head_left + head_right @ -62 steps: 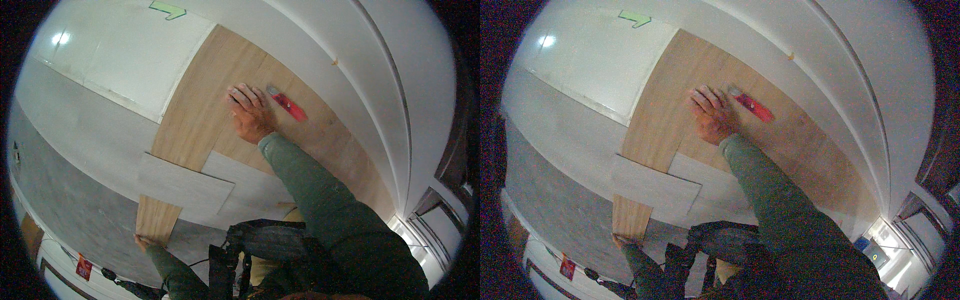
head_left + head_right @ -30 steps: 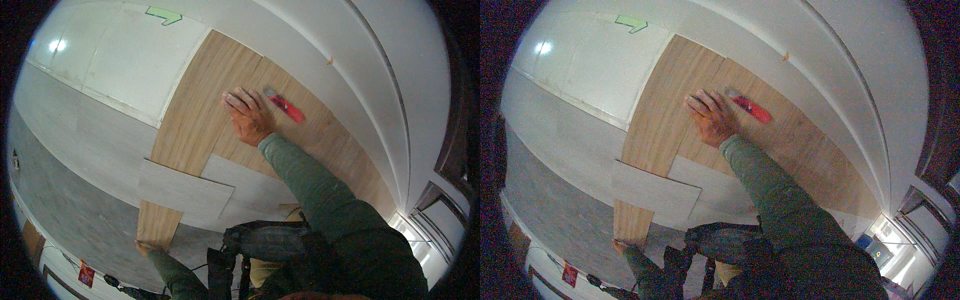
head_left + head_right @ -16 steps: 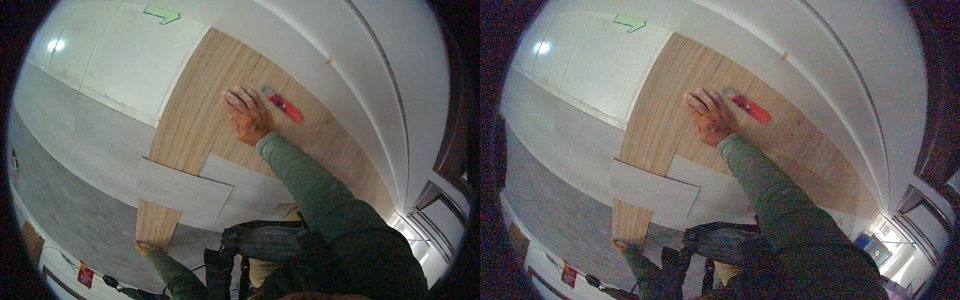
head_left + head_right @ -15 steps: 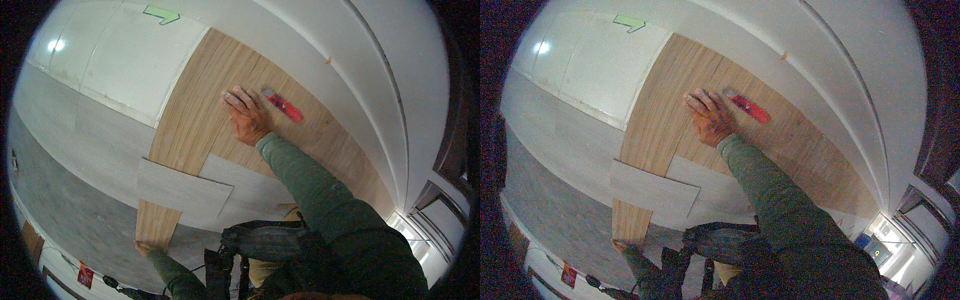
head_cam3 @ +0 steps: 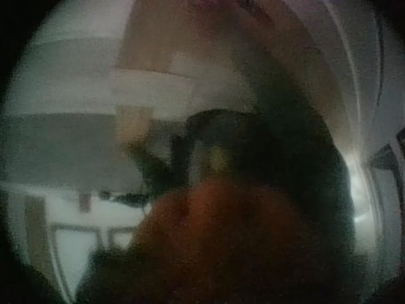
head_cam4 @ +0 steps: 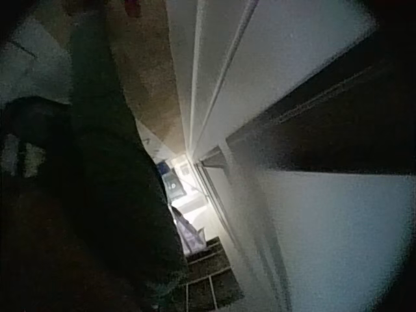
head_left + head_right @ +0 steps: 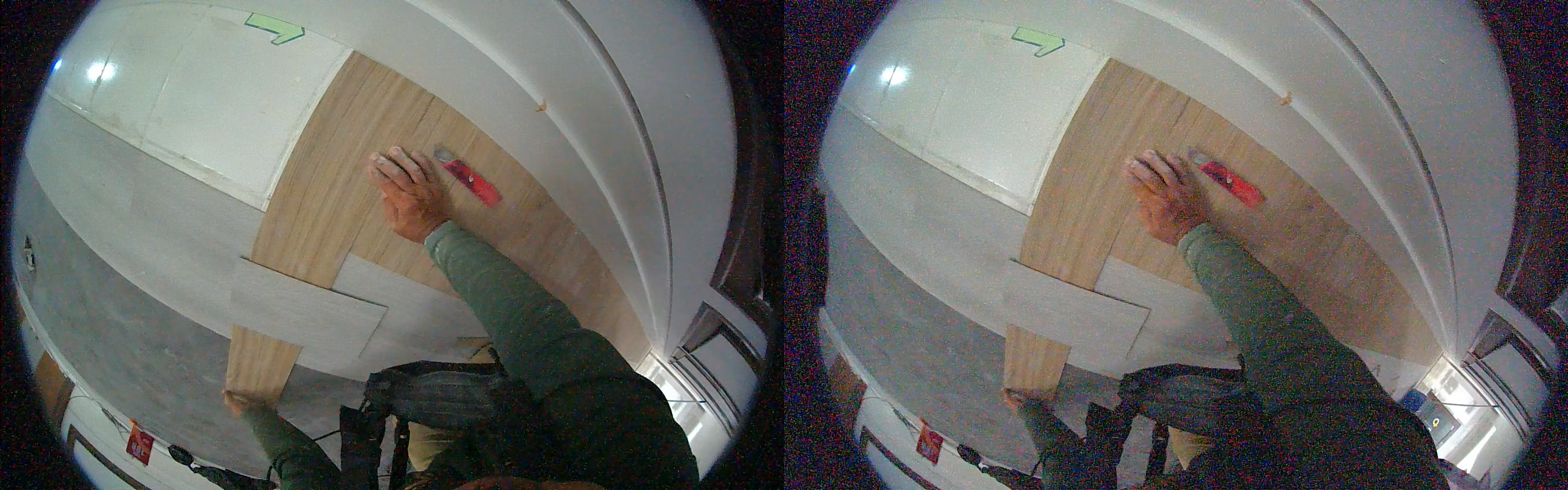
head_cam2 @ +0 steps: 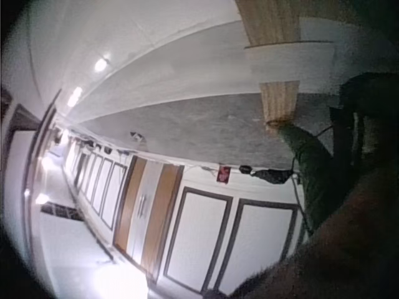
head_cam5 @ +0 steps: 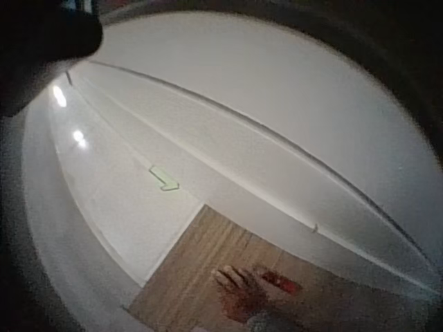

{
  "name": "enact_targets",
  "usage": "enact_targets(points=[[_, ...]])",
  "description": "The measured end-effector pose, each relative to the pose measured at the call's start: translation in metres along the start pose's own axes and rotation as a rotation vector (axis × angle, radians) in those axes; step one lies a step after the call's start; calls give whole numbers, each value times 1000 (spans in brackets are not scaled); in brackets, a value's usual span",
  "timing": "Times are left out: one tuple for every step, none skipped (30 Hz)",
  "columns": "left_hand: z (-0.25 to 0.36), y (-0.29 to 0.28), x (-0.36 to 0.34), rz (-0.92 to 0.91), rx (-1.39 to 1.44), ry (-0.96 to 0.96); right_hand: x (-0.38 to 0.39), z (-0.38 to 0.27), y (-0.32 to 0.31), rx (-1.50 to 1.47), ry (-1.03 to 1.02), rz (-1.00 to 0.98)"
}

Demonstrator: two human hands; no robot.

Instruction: The person positions and aligns wood-textured tiles on a floor, using a utility knife to score a piece and a scribe tool to mark or cut a smaller section.

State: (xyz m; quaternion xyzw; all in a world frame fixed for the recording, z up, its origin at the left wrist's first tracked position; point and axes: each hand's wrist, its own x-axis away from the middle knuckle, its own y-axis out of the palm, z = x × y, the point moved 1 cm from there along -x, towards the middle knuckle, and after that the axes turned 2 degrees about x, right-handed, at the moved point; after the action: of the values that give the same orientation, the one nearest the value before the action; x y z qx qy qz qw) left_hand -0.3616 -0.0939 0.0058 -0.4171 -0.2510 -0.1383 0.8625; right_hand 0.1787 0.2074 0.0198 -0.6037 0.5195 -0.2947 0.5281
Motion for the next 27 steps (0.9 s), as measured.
enact_targets(points=[[-1,-19,-23,-116,170,-124,-4,-4,1,-18,2,11],[-3,-38,-41,-232,339,-248,-7,-9,4,-44,1,3],[-5,-47,-50,-226,335,-242,-7,-11,5,-58,1,-10],[-4,-57,-59,-203,304,-175,-9,-14,5,-70,5,-6],[-2,-50,-55,-191,268,-124,-6,-12,5,-70,29,-41],[7,-45,-55,-109,208,-71,-5,-12,5,-76,53,-72],[23,-36,-61,-32,161,-5,-4,-13,7,-78,60,-73],[41,-10,-58,0,142,80,0,-9,9,-79,56,-69],[67,36,-39,-33,129,210,2,-3,8,-69,57,-68],[95,77,-13,-93,116,357,2,-3,6,-67,60,-65],[126,129,23,-121,32,565,1,0,4,-58,51,-69],[155,186,75,-197,-61,790,3,0,3,-57,38,-66],[177,243,130,-301,-133,984,6,3,2,-54,44,-62],[193,290,183,-417,-199,1136,5,5,3,-61,50,-44],[202,329,223,-590,-205,1264,0,0,5,-82,51,-21],[203,362,264,-665,-296,1357,1,-1,7,-87,55,-17],[208,382,274,-492,-528,1561,-7,-12,8,-94,32,-44],[209,396,313,-446,-749,1462,-1,-6,8,-63,23,-95],[216,401,346,-380,-966,1355,2,-3,10,-67,21,-91],[214,404,353,-366,-969,1356,5,-3,14,-105,27,-82],[209,410,356,-318,-958,1359,5,-3,15,-141,37,-79],[206,413,356,-268,-948,1361,6,-3,16,-149,37,-77],[204,415,354,-258,-955,1361,6,-4,17,-153,42,-60],[202,417,355,-254,-944,1382,6,-2,17,-145,51,-42],[201,419,357,-249,-933,1402,9,1,23,-145,53,-40],[200,422,359,-250,-930,1405,13,4,31,-151,109,-4],[199,421,355,-256,-934,1392,8,0,35,-171,157,36]])
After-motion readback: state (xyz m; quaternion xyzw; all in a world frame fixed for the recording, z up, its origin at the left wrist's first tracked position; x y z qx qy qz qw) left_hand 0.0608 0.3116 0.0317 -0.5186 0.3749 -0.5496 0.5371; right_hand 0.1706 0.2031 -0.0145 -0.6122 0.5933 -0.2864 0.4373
